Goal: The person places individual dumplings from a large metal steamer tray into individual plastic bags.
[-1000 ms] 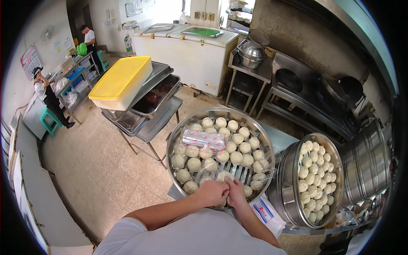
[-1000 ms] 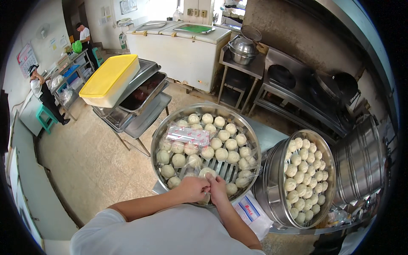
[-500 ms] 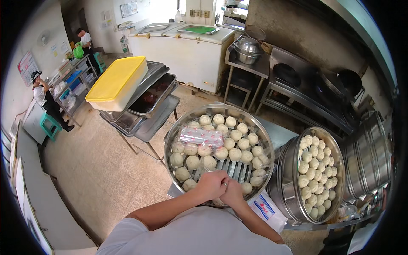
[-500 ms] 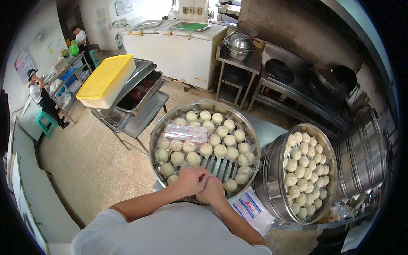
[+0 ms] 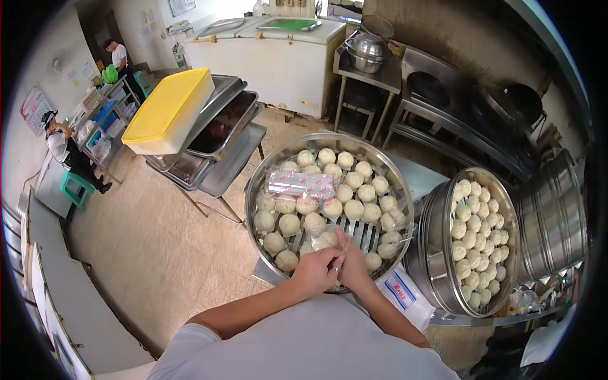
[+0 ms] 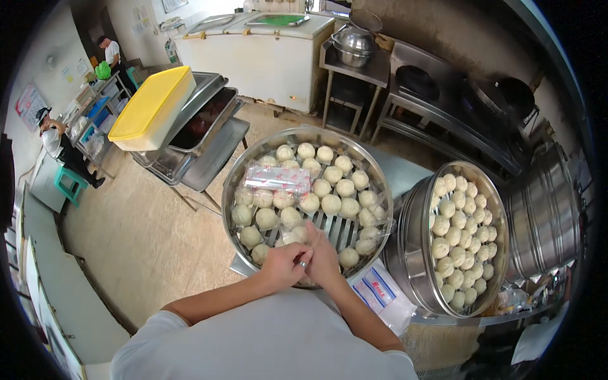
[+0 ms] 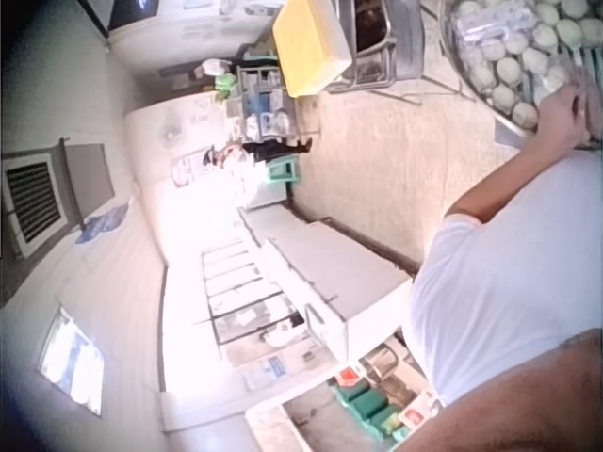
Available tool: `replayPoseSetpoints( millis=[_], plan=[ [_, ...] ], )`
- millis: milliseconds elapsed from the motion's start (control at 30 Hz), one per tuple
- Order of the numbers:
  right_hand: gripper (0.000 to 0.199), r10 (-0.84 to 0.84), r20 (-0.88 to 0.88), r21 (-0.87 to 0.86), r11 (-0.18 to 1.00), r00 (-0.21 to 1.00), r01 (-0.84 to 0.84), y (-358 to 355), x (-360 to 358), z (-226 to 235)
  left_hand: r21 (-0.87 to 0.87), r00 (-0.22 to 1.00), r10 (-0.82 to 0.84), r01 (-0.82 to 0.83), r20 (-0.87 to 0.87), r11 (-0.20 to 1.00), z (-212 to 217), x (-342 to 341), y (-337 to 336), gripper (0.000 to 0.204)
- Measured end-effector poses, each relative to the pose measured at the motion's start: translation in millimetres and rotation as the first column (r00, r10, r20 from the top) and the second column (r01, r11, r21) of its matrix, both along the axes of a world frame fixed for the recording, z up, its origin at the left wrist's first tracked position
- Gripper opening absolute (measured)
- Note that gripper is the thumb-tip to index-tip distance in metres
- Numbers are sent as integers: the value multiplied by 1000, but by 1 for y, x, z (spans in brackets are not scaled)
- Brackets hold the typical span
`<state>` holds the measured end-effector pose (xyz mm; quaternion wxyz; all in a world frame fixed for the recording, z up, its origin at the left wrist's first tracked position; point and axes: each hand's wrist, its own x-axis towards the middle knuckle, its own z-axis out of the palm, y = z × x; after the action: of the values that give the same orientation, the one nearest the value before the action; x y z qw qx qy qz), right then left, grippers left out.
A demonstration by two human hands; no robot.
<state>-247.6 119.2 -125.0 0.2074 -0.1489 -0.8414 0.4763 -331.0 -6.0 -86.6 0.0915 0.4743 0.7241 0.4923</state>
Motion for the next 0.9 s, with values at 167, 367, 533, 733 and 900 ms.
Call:
replayPoseSetpoints(
  millis=[167,367,533,733,900],
  plan=[
    [70,-122,-25,494,861,992,118,-4,4,18,6,997,-82,82,11,997,-8,3,-2,8],
    [59,-112,190,422,906,975,22,2,11,-4,38,838,54,-89,544,995,-11,-11,9,7],
    [50,-115,118,119,988,986,101,-10,26,82,-13,798,42,-43,601,999,2,-37,5,10],
    [22,-145,-31,346,927,989,147,33,21,37,-10,880,-49,62,473,998,7,-31,21,18],
    [10,-174,7,444,883,985,153,100,33,37,-66,872,40,-9,488,998,-13,-46,13,26]
  ],
)
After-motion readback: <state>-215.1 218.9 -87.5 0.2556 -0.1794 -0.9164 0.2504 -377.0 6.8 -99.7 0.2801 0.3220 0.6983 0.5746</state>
